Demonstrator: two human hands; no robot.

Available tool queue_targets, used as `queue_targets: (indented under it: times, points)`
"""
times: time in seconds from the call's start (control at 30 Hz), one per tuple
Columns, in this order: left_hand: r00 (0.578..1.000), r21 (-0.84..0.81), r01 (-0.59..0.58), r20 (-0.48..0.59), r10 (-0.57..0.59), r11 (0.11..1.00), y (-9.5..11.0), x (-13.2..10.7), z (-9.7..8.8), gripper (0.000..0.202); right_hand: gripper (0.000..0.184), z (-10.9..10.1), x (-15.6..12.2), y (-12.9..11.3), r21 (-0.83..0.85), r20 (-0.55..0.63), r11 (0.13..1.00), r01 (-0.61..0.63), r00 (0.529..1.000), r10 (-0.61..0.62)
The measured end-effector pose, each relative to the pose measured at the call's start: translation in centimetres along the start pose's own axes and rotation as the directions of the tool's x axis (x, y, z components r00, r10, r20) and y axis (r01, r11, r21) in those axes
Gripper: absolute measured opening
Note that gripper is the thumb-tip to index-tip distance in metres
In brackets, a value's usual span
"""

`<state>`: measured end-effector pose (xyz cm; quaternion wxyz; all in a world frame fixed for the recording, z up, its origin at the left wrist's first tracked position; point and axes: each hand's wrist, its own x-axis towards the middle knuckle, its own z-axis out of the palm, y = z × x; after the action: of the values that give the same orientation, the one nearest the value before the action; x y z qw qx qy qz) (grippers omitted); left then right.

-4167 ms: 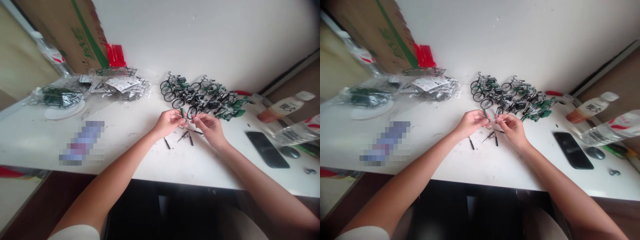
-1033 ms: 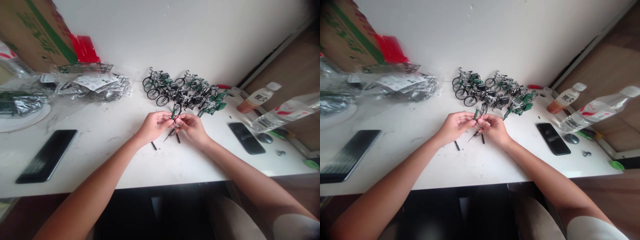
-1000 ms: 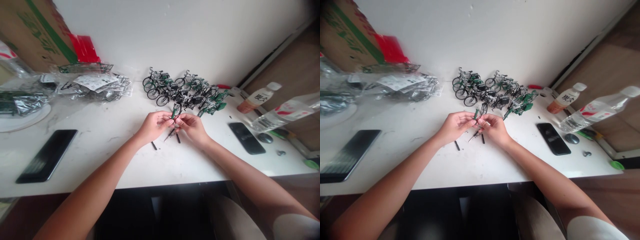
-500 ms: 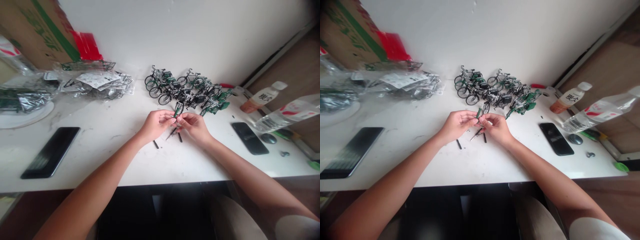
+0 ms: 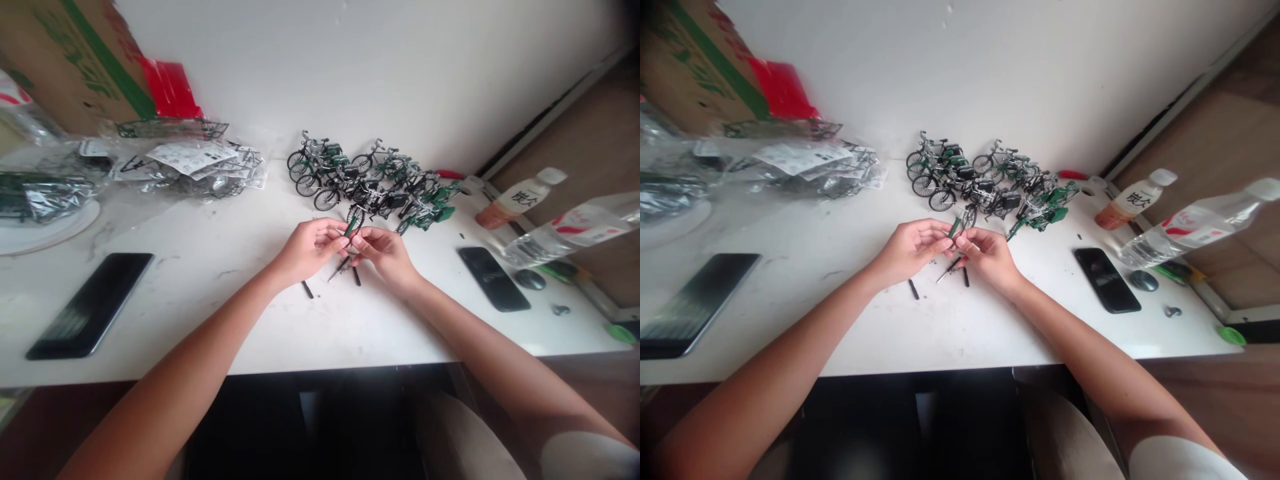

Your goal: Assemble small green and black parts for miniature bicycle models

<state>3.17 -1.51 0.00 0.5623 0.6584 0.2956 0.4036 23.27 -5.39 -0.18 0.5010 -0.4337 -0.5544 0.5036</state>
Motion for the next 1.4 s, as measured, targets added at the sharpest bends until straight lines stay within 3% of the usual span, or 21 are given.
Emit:
queue_targets:
  times: [0.23, 0.37, 0.73, 0.93, 1.4]
  points:
    - [1.000, 0.016, -0.007, 0.020, 0.006, 1.000, -0.2, 0.0, -0.1, 0.029, 0.046, -0.2, 0.0, 0.2, -0.031, 0.029, 0.999, 0.027, 0.999, -0.026]
    - [1.000, 0.000, 0.019, -0.011, -0.019, 1.000, -0.2, 0.0, -0.1, 0.028, 0.048, -0.2, 0.1, 0.6, -0.085, -0.013, 0.995, 0.044, 0.999, -0.046]
    - [0.992, -0.187, 0.054, -0.100, -0.074, 0.981, -1.7, 0.2, 0.9, 0.033, 0.046, -0.4, 0.3, 1.3, -0.137, -0.049, 0.987, 0.082, 0.995, -0.090]
    - [0.983, -0.166, 0.072, -0.158, -0.099, 0.984, -1.5, 0.4, 0.8, 0.036, 0.043, -0.5, 0.2, 1.2, -0.114, -0.036, 0.991, 0.074, 0.996, -0.078]
    - [0.985, -0.097, 0.095, -0.133, -0.108, 0.991, -1.1, 0.3, 0.4, 0.026, 0.037, -0.1, -0.1, 1.5, -0.167, -0.061, 0.979, 0.116, 0.990, -0.128]
